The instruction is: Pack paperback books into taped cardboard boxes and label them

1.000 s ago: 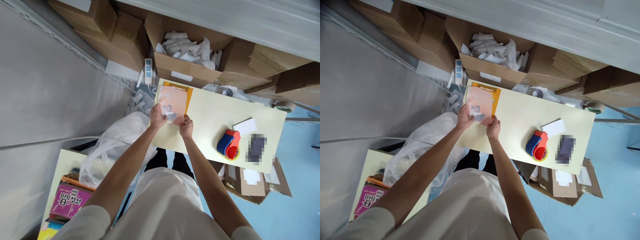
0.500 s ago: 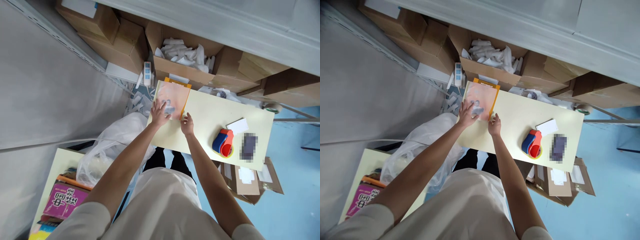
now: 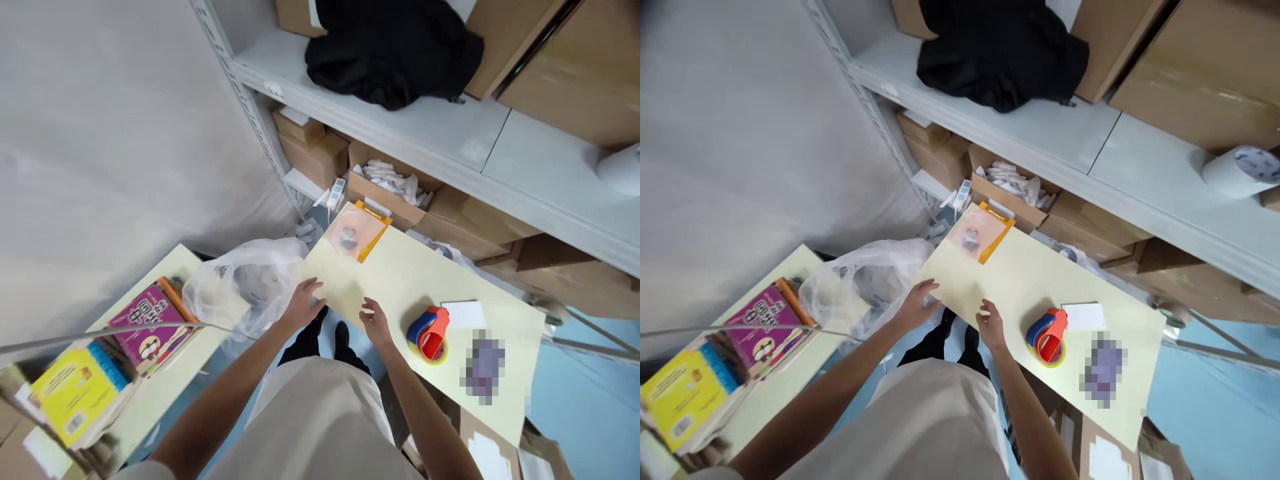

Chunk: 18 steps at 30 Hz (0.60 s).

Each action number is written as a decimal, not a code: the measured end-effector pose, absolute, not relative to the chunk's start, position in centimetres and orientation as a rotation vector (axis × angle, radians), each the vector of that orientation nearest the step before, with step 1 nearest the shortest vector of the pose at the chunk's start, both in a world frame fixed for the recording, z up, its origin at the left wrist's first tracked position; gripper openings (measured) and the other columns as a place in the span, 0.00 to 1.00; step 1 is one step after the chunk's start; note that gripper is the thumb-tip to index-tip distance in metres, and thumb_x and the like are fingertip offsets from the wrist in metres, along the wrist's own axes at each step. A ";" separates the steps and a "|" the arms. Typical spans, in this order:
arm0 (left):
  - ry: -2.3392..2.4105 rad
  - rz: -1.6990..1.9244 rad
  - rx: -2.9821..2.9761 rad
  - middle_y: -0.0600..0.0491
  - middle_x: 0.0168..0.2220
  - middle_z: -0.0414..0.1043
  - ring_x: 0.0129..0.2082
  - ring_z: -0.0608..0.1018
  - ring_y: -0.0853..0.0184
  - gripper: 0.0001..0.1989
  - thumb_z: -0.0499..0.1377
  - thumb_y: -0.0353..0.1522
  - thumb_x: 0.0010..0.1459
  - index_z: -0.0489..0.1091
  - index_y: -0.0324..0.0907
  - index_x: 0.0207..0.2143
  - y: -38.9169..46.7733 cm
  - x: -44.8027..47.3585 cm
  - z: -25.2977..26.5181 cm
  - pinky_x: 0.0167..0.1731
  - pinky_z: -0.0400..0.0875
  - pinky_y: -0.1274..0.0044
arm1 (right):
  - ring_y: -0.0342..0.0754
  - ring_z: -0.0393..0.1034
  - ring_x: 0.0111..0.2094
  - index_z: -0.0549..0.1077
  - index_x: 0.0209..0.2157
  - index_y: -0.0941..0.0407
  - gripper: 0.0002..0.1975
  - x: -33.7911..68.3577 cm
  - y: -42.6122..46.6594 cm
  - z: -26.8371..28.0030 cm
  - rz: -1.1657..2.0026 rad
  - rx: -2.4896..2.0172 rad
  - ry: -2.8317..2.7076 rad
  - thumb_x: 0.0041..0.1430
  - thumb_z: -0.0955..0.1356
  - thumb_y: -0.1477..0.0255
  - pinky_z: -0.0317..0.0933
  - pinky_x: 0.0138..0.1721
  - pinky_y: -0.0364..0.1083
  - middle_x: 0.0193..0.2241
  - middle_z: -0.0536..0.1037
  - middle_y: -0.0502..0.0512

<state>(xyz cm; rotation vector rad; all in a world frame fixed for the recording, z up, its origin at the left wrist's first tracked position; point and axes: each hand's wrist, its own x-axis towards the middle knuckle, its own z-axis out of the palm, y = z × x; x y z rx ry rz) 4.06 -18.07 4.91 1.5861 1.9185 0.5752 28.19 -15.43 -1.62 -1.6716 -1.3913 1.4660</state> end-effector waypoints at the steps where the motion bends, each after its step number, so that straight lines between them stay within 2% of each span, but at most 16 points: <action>1: 1.948 0.605 1.534 0.43 0.55 0.69 0.56 0.70 0.56 0.20 0.57 0.36 0.56 0.69 0.41 0.50 -20.3 4.0 5.3 0.56 0.66 0.63 | 0.43 0.69 0.27 0.70 0.48 0.56 0.23 28.4 -16.2 -1.4 1.499 -1.651 -1.419 0.48 0.66 0.65 0.67 0.33 0.47 0.37 0.75 0.56; 5: 2.089 0.691 1.227 0.48 0.50 0.73 0.50 0.76 0.58 0.19 0.56 0.39 0.56 0.69 0.45 0.48 -28.1 3.7 6.2 0.50 0.72 0.65 | 0.44 0.70 0.27 0.73 0.44 0.56 0.19 28.0 -18.6 -0.1 1.611 -1.571 -1.526 0.48 0.67 0.66 0.67 0.33 0.47 0.36 0.77 0.55; 8: 2.163 0.760 1.005 0.47 0.49 0.74 0.50 0.76 0.57 0.20 0.55 0.40 0.55 0.69 0.43 0.48 -32.3 3.8 6.7 0.46 0.74 0.65 | 0.46 0.72 0.28 0.74 0.40 0.56 0.18 26.9 -19.8 0.9 1.685 -1.476 -1.633 0.47 0.67 0.65 0.68 0.35 0.48 0.34 0.78 0.56; 13: 2.304 0.968 0.772 0.50 0.49 0.75 0.49 0.76 0.54 0.19 0.57 0.40 0.54 0.71 0.46 0.47 -36.7 3.6 7.8 0.46 0.74 0.64 | 0.51 0.74 0.29 0.76 0.37 0.54 0.17 23.9 -21.2 1.8 1.791 -1.311 -1.876 0.45 0.68 0.61 0.69 0.36 0.52 0.33 0.79 0.56; 18: 2.424 1.180 0.533 0.46 0.48 0.75 0.48 0.77 0.56 0.19 0.57 0.40 0.53 0.72 0.45 0.47 -44.2 1.1 8.7 0.47 0.73 0.65 | 0.57 0.76 0.34 0.77 0.34 0.53 0.16 17.2 -23.0 2.0 1.877 -1.035 -2.134 0.43 0.69 0.59 0.69 0.37 0.53 0.33 0.80 0.59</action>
